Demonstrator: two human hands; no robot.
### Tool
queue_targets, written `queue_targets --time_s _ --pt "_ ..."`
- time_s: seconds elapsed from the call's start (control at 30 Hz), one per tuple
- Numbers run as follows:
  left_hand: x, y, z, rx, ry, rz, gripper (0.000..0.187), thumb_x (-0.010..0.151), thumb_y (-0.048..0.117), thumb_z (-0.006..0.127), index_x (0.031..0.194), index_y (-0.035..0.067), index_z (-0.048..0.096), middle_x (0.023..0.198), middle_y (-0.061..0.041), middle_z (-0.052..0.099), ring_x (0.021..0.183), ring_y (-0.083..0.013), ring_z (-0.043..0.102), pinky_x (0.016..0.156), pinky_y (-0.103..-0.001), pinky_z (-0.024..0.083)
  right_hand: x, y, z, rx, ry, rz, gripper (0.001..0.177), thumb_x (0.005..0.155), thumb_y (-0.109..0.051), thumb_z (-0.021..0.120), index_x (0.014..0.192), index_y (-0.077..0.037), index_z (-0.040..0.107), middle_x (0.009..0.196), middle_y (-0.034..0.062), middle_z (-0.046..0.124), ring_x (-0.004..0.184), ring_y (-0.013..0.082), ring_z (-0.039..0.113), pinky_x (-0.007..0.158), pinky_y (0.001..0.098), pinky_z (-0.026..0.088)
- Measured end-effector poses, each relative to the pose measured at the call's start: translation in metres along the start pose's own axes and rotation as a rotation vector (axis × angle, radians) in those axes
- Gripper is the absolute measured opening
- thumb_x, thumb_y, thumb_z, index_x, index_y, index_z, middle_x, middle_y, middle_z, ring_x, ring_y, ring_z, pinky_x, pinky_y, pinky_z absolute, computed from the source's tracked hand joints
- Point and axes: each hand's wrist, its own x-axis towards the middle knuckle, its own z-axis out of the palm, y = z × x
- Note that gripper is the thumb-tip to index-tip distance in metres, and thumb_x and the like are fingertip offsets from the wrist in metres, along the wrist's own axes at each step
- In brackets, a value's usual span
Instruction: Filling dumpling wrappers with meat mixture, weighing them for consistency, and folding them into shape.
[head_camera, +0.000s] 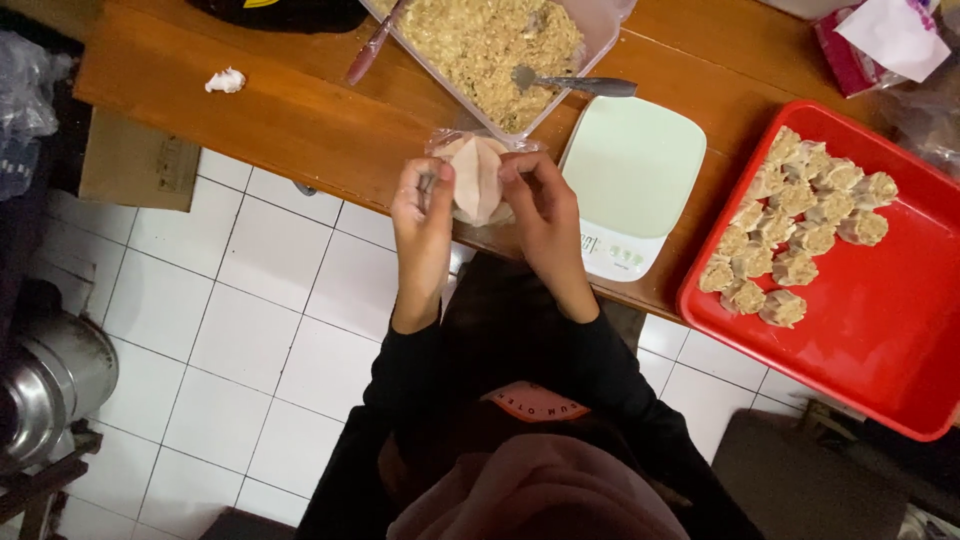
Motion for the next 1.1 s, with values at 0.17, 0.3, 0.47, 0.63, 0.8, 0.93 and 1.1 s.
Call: queue_targets --time_s 0.17,0.3,0.47,0.63,0.8,0.93,1.1 --pt "0.007 -0.023 -0.012 -0.153 0.053 -0.067 0.012 0.101 0.02 0.056 0.096 0.01 0.053 0.09 0.001 0.057 0.085 -0.0097 0.06 0.079 -0.026 0.051 -0.003 0.001 -0.006 0.226 0.089 0.283 0.01 0.101 -0.015 0.05 0.094 -0.011 0.056 0.079 -0.0006 0.05 0.067 0.0079 0.049 0.059 0.0239 0.045" --pt "0.013 -0.027 -0.024 -0.31 0.134 -0.116 0.007 0.1 0.014 0.055 0.098 0.007 0.054 0.091 -0.004 0.061 0.087 -0.0133 0.066 0.079 -0.028 0.058 -0.001 -0.005 -0.015 0.497 0.204 0.396 0.01 0.096 -0.016 0.051 0.089 -0.01 0.053 0.074 0.0002 0.052 0.064 0.0115 0.055 0.057 0.0249 0.048" --pt "0.022 -0.036 -0.052 -0.235 0.219 -0.04 0.009 0.1 0.016 0.056 0.099 0.008 0.053 0.092 -0.006 0.064 0.088 -0.0143 0.069 0.078 -0.029 0.06 -0.002 -0.004 -0.035 0.377 0.324 0.293 0.009 0.098 -0.016 0.049 0.091 -0.011 0.051 0.08 -0.0018 0.05 0.075 0.0084 0.056 0.071 0.0248 0.054" --pt "0.021 -0.023 -0.048 -0.198 0.197 0.062 0.014 0.101 0.019 0.059 0.103 0.007 0.052 0.094 -0.008 0.064 0.087 -0.015 0.068 0.077 -0.031 0.061 0.005 -0.03 -0.013 -0.179 0.271 -0.123 0.011 0.096 -0.005 0.045 0.097 -0.01 0.055 0.093 0.0101 0.057 0.091 0.0175 0.056 0.087 0.0345 0.05" --pt "0.013 -0.009 -0.025 -0.221 0.08 0.041 0.02 0.099 0.018 0.064 0.109 0.009 0.05 0.094 -0.005 0.062 0.088 -0.0133 0.068 0.074 -0.028 0.06 -0.006 -0.03 0.009 -0.213 -0.035 -0.12 0.023 0.107 -0.011 0.043 0.115 -0.002 0.063 0.109 0.0159 0.069 0.105 0.0321 0.067 0.095 0.0453 0.051" --pt "0.011 -0.012 -0.017 -0.245 0.001 -0.013 0.022 0.097 0.017 0.066 0.109 0.008 0.051 0.093 -0.008 0.065 0.084 -0.0153 0.07 0.073 -0.029 0.061 -0.01 -0.024 -0.004 -0.035 -0.174 0.074 0.038 0.109 -0.027 0.034 0.127 -0.009 0.061 0.125 0.0125 0.066 0.122 0.0263 0.058 0.108 0.0447 0.041" --pt "-0.003 0.008 0.013 -0.01 -0.037 0.116 0.02 0.101 0.021 0.062 0.112 0.01 0.049 0.11 -0.007 0.06 0.104 -0.0147 0.06 0.095 -0.031 0.05 -0.012 -0.032 -0.026 0.093 0.063 0.205 0.013 0.093 -0.02 0.072 0.099 -0.01 0.067 0.078 0.0001 0.06 0.073 0.01 0.056 0.061 0.0198 0.042"
